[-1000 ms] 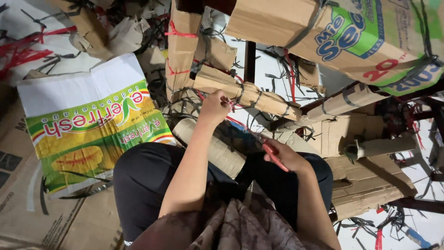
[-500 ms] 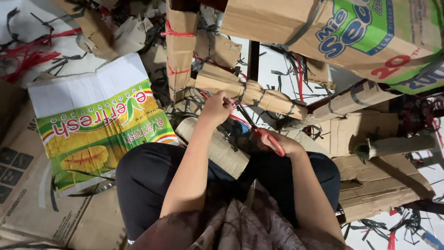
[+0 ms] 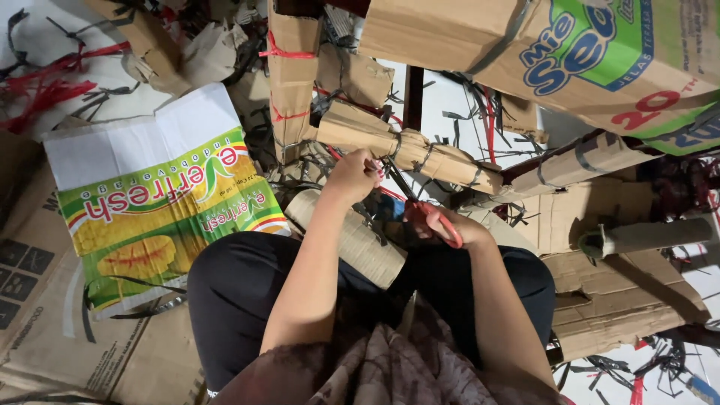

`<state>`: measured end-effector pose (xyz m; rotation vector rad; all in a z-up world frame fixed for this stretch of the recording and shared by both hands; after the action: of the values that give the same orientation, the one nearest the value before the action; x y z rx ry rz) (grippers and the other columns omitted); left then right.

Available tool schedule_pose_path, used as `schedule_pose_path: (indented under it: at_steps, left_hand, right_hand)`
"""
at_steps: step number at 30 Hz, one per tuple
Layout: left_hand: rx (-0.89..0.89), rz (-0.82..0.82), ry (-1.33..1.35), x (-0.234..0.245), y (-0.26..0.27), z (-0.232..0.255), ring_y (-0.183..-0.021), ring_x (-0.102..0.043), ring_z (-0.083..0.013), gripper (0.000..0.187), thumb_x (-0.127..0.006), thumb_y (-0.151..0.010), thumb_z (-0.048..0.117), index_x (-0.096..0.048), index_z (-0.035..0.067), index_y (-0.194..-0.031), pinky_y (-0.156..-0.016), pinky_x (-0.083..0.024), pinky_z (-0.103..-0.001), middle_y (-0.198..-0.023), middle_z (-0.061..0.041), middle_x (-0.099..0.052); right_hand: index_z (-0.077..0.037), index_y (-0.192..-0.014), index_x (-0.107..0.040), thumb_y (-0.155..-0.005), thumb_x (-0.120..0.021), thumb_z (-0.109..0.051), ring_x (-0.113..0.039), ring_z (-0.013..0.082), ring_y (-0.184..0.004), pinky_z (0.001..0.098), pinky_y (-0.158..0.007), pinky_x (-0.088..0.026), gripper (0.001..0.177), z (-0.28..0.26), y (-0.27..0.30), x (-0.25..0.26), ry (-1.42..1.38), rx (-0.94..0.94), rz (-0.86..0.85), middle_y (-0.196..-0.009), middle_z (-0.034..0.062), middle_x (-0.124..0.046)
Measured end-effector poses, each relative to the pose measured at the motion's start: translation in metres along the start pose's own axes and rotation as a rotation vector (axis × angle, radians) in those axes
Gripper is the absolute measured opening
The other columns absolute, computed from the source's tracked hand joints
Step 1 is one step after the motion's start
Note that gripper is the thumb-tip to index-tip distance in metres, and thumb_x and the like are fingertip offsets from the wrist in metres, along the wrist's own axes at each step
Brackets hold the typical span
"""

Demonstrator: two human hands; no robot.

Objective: Wrapping a wooden chair with cardboard and securing it with plastic ties for protection.

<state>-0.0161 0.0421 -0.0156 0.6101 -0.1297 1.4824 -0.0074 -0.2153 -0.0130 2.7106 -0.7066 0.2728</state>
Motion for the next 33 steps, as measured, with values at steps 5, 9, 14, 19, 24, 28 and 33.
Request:
schedule_pose_path:
  at_steps: [5, 9, 14, 19, 24, 28, 33]
  left_hand:
    - [0.034, -0.012, -0.023, -0.013, -0.015, -0.02, -0.114, -0.068, -0.0321, 0.015, -0.073, -0.087, 0.024, -0.071, 0.015, -0.1, -0.096, -0.056, -0.045, -0.106, -0.009, -0.073]
    - [0.04, -0.005, -0.035, -0.012, -0.017, -0.019, -0.109, -0.071, -0.0314, 0.014, -0.073, -0.086, 0.022, -0.072, 0.015, -0.098, -0.093, -0.058, -0.045, -0.102, -0.01, -0.073]
    - [0.107, -0.042, -0.125, -0.012, -0.017, -0.029, -0.111, -0.07, -0.0335, 0.019, -0.071, -0.088, 0.021, -0.072, 0.011, -0.104, -0.096, -0.057, -0.046, -0.107, -0.013, -0.073]
    - [0.214, -0.08, -0.217, -0.009, -0.02, -0.041, -0.108, -0.072, -0.034, 0.026, -0.075, -0.086, 0.019, -0.074, 0.011, -0.11, -0.094, -0.059, -0.046, -0.109, -0.017, -0.073]
    - [0.257, -0.108, -0.319, 0.007, 0.012, -0.014, -0.114, -0.069, -0.0367, 0.033, -0.063, -0.091, 0.015, -0.066, 0.004, -0.122, -0.094, -0.058, -0.049, -0.12, -0.022, -0.068]
    - [0.228, -0.18, -0.393, 0.031, 0.036, 0.015, -0.124, -0.063, -0.0389, 0.056, -0.058, -0.096, 0.018, -0.047, 0.002, -0.149, -0.1, -0.055, -0.051, -0.134, -0.024, -0.062]
    - [0.224, -0.157, -0.371, 0.056, 0.065, 0.007, -0.117, -0.066, -0.0422, 0.032, -0.053, -0.093, 0.016, -0.073, 0.003, -0.115, -0.097, -0.054, -0.052, -0.117, -0.022, -0.073]
  right_hand:
    - [-0.009, -0.078, -0.055, -0.107, -0.026, -0.056, -0.052, 0.0173, -0.052, 0.0288, -0.053, -0.047, 0.063, -0.022, -0.014, -0.002, 0.008, 0.021, 0.013, -0.058, 0.0009, -0.05]
    - [-0.018, -0.05, -0.059, -0.111, -0.018, -0.051, -0.054, 0.0159, -0.041, 0.0249, -0.051, -0.05, 0.08, -0.053, -0.015, -0.001, 0.043, 0.065, -0.028, -0.04, -0.0026, -0.056]
    - [0.01, -0.073, -0.065, -0.107, -0.043, -0.048, -0.048, 0.015, -0.025, 0.023, -0.029, -0.04, 0.071, 0.002, -0.015, 0.001, -0.229, 0.049, 0.008, -0.035, 0.007, -0.05]
    - [0.001, -0.069, -0.07, -0.093, -0.073, -0.039, -0.052, 0.0177, -0.027, 0.0251, -0.031, -0.039, 0.047, -0.003, -0.016, -0.009, -0.049, -0.215, 0.109, -0.035, 0.0094, -0.053]
    - [-0.004, -0.127, -0.07, -0.081, -0.078, -0.024, -0.07, 0.0478, -0.106, 0.0508, -0.094, -0.055, 0.05, -0.031, 0.003, -0.009, 0.569, -0.512, 0.184, -0.105, 0.0302, -0.075]
    - [-0.016, -0.122, -0.075, -0.082, -0.072, -0.053, -0.07, 0.0367, -0.115, 0.0462, -0.101, -0.056, 0.054, 0.078, 0.0, 0.012, 0.874, -0.708, 0.059, -0.117, 0.0154, -0.076]
    - [-0.012, -0.111, -0.077, -0.088, -0.068, -0.048, -0.072, 0.0399, -0.106, 0.0481, -0.094, -0.058, 0.044, 0.084, -0.007, 0.0, 0.78, -0.595, 0.193, -0.105, 0.0173, -0.078]
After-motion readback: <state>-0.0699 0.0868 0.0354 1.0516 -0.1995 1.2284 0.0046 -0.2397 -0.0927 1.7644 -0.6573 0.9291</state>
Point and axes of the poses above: each hand's wrist, its own y-axis away from the middle knuckle, its own x-axis out of the back of the hand, z = x × y, the point moved 1 cm from there along -y, towards the middle knuckle
